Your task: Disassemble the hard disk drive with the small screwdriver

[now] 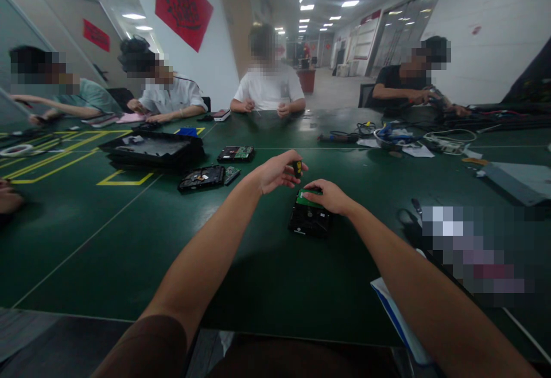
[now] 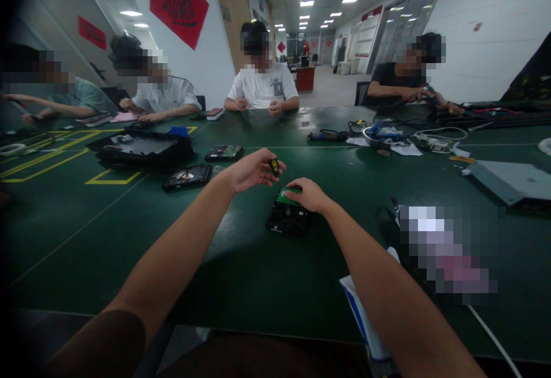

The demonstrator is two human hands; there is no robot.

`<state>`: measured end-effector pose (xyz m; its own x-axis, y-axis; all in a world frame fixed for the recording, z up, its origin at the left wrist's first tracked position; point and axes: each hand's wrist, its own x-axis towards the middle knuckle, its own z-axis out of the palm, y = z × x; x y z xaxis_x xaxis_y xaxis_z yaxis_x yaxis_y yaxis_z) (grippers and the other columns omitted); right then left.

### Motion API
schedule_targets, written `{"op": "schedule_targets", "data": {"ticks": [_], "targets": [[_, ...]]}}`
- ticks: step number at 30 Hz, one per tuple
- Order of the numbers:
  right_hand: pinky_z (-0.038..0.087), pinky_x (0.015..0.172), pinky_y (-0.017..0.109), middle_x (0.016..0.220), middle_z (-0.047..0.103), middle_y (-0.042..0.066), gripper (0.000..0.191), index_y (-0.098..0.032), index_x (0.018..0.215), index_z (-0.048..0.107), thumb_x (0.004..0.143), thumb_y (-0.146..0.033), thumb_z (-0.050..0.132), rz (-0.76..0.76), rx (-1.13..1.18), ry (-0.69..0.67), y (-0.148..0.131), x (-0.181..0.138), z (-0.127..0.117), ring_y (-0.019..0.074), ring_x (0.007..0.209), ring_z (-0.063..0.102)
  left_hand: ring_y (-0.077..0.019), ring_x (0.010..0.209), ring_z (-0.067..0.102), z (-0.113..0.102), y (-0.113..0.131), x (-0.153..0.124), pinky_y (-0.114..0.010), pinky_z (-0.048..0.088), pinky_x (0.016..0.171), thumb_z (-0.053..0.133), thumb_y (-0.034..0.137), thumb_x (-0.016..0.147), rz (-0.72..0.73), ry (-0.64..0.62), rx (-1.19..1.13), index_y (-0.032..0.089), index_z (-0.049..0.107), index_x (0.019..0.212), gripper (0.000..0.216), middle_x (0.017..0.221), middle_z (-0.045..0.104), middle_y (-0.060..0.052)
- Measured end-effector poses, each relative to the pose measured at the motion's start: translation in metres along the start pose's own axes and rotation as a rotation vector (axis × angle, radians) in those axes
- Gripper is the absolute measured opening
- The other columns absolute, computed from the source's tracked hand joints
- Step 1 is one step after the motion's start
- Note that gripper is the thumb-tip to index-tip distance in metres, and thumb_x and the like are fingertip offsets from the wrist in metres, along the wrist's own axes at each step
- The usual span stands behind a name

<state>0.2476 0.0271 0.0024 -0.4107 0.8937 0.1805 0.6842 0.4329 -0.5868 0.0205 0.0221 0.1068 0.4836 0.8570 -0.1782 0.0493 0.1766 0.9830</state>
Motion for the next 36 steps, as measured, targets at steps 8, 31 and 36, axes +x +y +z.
{"op": "schedule_targets", "data": {"ticks": [8,31,36], "targets": [[0.054,0.095,0.04,0.122,0.075,0.01,0.038,-0.022,0.121,0.075,0.092,-0.046,0.073,-0.009,0.012,0.017,0.002,0.0,0.001,0.027,0.112,0.069,-0.0236,0.08,0.073,0.012,-0.002,-0.001,-0.032,0.055,0.067,0.062,0.045,0.09,0.042,0.014,-0.086,0.015,0.061,0.1,0.032,0.104,0.07,-0.015],[0.053,0.097,0.041,0.125,0.073,0.011,0.036,-0.02,0.12,0.075,0.093,-0.045,0.071,0.017,0.012,-0.004,-0.004,-0.001,-0.002,0.0274,0.112,0.068,-0.0163,0.068,0.069,0.004,0.0,0.0,-0.026,0.049,0.055,0.054,0.039,0.088,0.105,0.088,-0.016,0.013,0.067,0.094,0.03,0.102,0.071,-0.013],[0.054,0.095,0.041,0.125,0.073,0.011,0.037,-0.021,0.12,0.076,0.093,-0.046,0.072,0.019,0.028,-0.002,-0.002,-0.002,-0.001,0.0273,0.112,0.068,-0.0175,0.065,0.07,0.005,0.001,-0.001,-0.027,0.049,0.055,0.057,0.037,0.086,0.133,0.133,0.006,0.015,0.065,0.095,0.025,0.1,0.073,-0.013]]}}
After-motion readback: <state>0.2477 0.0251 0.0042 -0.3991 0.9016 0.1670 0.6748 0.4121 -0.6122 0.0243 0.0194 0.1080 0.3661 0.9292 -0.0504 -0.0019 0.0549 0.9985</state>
